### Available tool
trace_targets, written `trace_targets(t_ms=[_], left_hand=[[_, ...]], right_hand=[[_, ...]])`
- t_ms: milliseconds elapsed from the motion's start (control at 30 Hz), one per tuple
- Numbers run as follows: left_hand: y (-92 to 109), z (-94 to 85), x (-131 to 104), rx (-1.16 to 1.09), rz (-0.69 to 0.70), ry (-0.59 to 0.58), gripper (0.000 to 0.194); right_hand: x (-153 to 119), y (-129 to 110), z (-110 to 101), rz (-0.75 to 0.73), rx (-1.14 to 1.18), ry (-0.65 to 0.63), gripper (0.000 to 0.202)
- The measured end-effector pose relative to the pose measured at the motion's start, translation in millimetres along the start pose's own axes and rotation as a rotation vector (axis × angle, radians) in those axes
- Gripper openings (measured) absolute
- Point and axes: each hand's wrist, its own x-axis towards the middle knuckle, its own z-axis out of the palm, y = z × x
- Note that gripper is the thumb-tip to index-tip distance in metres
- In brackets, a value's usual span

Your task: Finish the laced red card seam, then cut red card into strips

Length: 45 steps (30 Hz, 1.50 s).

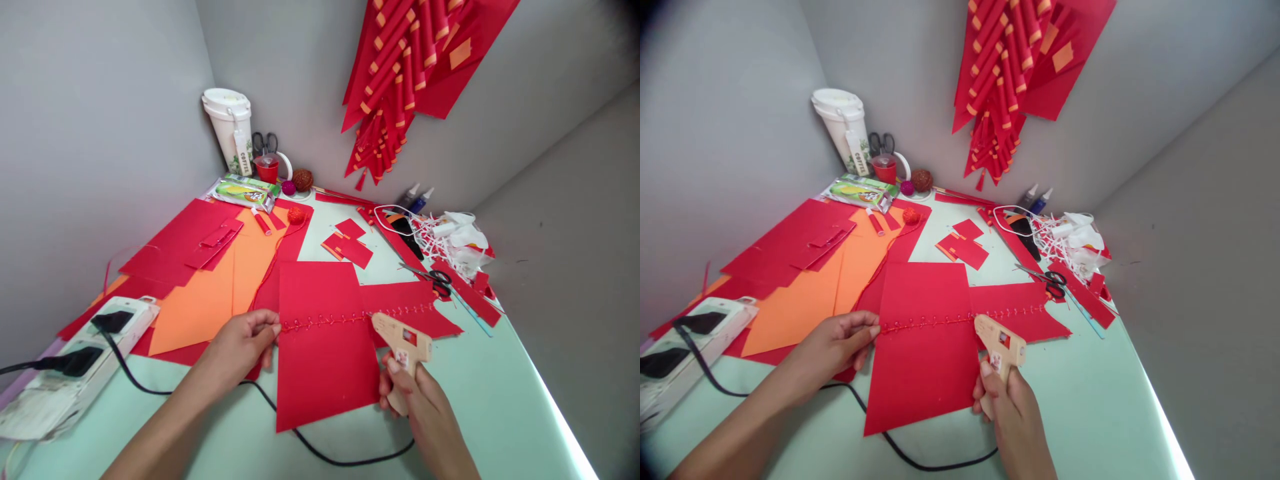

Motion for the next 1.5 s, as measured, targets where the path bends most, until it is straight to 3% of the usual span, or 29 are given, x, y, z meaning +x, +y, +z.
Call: trace_targets(t_ms=[567, 833, 1133, 1500], left_hand=[[1.3, 0.0, -0.6, 0.017, 0.012, 0.003, 0.034], [4.5, 0.8, -2.9, 0.009, 0.009, 0.009, 0.034], [-3.3, -0.5, 0.4, 0.018, 0.025, -0.003, 0.033], [1.6, 1.0, -1.9, 0.005, 0.017, 0.006, 0.031]], right_hand=[[1.3, 3.0, -1.3, 0.001, -0.015, 0.014, 0.044], [3.0, -1.1, -1.4, 0.0, -0.125, -0.001, 0.049], [1.9, -0.8, 1.6, -0.027, -0.041, 0.043, 0.047], [-3.9, 0.1, 5.7, -0.03, -0.02, 0.075, 0.045]])
